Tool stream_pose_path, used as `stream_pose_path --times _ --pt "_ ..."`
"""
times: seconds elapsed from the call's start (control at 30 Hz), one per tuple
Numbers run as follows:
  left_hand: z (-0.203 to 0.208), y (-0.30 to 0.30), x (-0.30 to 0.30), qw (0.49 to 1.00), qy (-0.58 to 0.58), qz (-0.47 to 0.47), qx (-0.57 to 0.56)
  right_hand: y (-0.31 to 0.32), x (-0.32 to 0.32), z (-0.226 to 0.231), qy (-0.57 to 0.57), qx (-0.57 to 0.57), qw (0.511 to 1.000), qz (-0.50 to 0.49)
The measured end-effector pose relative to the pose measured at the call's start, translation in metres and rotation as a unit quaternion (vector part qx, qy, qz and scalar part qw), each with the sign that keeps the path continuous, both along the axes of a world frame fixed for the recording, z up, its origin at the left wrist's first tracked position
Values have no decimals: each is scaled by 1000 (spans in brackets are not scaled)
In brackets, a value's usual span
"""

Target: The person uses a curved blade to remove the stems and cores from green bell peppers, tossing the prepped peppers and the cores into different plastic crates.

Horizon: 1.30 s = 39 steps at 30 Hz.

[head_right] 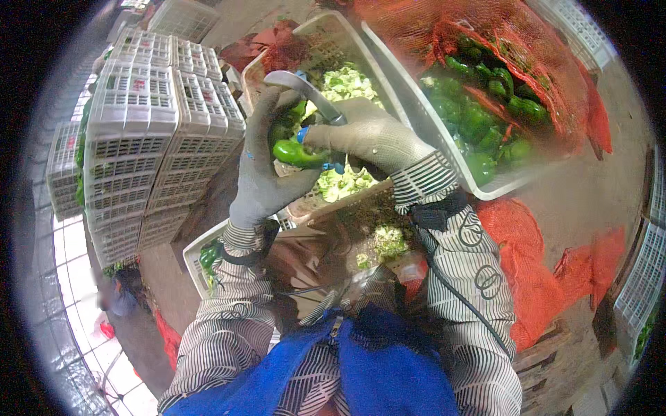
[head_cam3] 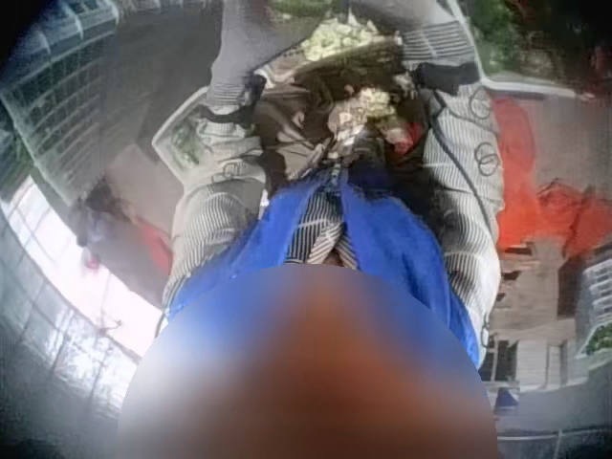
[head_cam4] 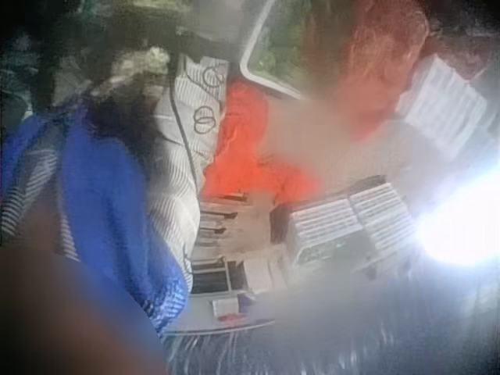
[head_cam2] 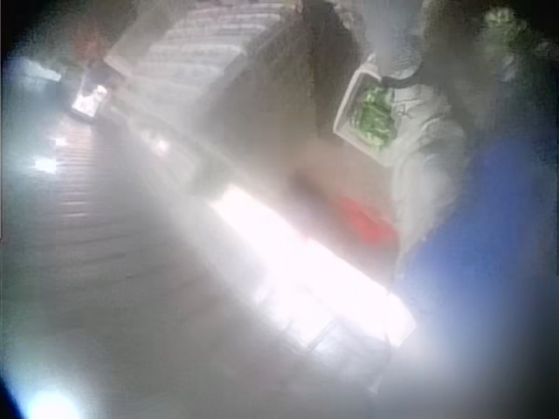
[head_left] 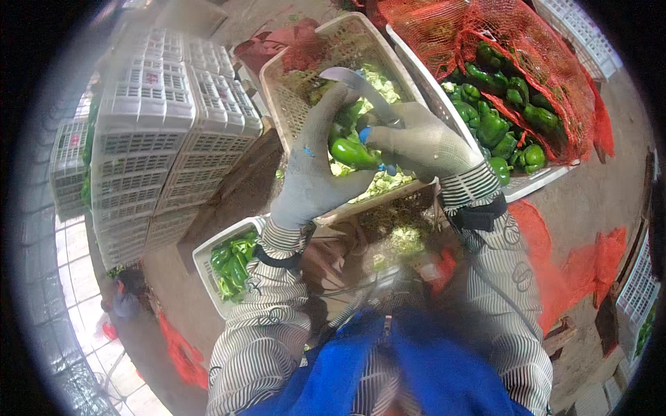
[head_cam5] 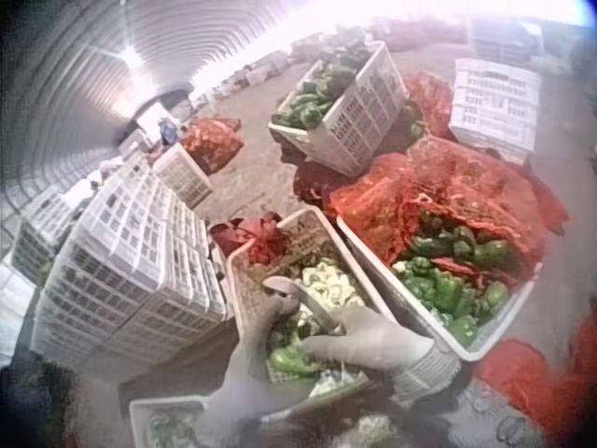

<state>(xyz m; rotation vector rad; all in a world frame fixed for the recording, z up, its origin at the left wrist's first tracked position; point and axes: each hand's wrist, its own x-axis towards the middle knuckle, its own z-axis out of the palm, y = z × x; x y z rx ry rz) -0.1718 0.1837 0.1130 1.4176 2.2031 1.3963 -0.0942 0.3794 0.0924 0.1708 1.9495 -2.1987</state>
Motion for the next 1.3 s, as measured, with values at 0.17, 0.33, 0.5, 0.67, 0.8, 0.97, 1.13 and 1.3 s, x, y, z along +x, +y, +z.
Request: stream_pose_path --times 0.17,0.33,0.5,0.67,0.8,0.97,1.13,1.3 --pt "-2 -21 15 997 3 82 -11 -35 -5 1 35 -81 996 -20" --pt "-22 -30 7 959 -221 158 77 -44 -15 -1 23 -98 995 9" --pt "-48 -28 10 706 -653 51 268 -60 -24 1 60 -36 997 -16" --pt "-61 -33 12 587 -720 74 362 -64 -28 6 63 12 998 26" --pt "-57 -36 9 754 -561 94 329 -73 -34 4 40 59 997 19" --pt "-52 -38 2 729 -553 121 384 -82 -40 -5 54 187 978 -72" --pt "-61 -45 -8 639 -598 153 460 -75 -45 -2 206 379 875 -218" --pt "-67 -46 -1 632 -620 143 442 -95 -44 -1 136 213 966 -44"
